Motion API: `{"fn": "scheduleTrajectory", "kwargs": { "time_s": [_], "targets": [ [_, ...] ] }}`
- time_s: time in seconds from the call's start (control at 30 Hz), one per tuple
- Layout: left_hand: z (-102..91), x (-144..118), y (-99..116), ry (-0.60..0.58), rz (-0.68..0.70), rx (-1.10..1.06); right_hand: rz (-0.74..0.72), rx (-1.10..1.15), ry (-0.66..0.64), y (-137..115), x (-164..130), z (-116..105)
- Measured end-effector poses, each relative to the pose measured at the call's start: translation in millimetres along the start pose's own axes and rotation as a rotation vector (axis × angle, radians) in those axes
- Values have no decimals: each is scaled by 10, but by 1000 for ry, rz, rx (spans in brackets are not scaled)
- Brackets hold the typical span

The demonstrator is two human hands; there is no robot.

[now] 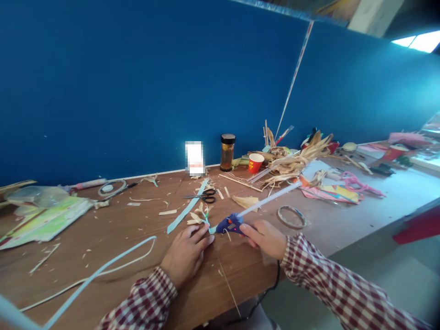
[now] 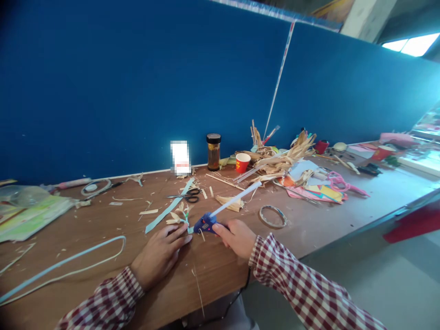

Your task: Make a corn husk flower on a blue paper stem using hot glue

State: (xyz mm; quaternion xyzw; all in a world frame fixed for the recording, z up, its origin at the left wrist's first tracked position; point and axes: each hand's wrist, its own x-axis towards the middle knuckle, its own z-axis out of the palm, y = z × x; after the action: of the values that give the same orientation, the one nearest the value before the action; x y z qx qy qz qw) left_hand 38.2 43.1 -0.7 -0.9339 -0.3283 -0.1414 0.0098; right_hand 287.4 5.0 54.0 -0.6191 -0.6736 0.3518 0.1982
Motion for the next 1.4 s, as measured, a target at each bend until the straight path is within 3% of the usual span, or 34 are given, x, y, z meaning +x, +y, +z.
{"fn": "scheduleTrajectory", "kwargs": {
  "time_s": [0.13,0.77,1.07,1.4],
  "targets": [
    [-4,4,-4,-26,-7,-3,-19,40,48,4,-10,-29],
    [-12,13,25,-28,-7,16,-63,93,35,51,35,111],
    [15,27,16,-40,-13,28,-64,161,55,99,-52,36],
    [-4,38,35,-44,-3,41,-66,80,44,82,41,166]
  ]
}}
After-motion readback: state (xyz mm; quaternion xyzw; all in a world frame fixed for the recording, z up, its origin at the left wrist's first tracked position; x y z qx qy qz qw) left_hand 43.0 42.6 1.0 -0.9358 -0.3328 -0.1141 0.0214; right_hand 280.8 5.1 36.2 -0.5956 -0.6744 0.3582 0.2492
